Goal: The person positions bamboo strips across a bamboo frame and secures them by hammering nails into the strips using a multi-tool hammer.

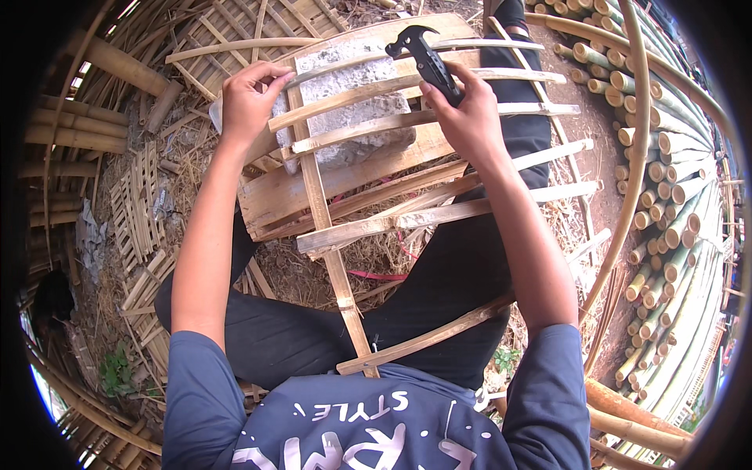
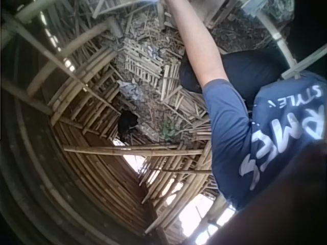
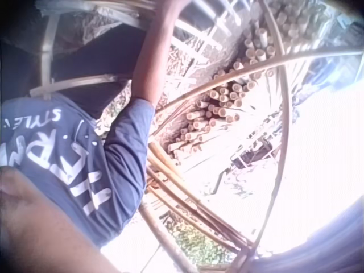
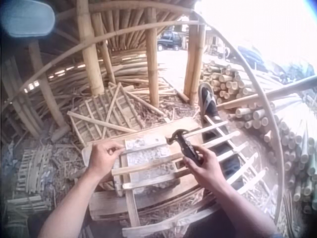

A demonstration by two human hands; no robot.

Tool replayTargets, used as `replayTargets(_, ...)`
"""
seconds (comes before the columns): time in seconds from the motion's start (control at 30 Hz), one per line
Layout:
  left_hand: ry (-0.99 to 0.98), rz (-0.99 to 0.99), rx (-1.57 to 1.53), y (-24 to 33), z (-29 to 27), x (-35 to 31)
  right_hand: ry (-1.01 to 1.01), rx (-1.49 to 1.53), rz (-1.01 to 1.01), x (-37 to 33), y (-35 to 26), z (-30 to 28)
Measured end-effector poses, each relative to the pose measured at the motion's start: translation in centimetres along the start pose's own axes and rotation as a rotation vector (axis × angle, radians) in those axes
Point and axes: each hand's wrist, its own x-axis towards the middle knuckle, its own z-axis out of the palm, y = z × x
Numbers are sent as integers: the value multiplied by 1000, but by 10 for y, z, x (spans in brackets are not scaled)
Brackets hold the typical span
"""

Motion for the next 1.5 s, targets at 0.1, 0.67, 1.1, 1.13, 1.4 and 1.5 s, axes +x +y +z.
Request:
replayTargets(0.1, 28, 169, 96, -6, 2, 2, 2, 13, -5, 0, 1, 1)
replayTargets(0.67, 87, 133, 35, -4, 12, -7, 3, 13, 18, -1, 2, 0)
replayTargets(1.1, 130, -89, 67, -7, 12, -10, -11, 29, 25, 0, 1, 0)
replayTargets(1.13, 131, -92, 67, -9, 12, -10, -6, 22, 15, 0, 2, 1)
replayTargets(1.4, 126, -147, -227, -27, 20, -9, -16, 13, 3, 2, 4, 1)
replayTargets(1.5, 92, -176, -251, -30, 19, -10, -17, 21, -38, 2, 3, 1)
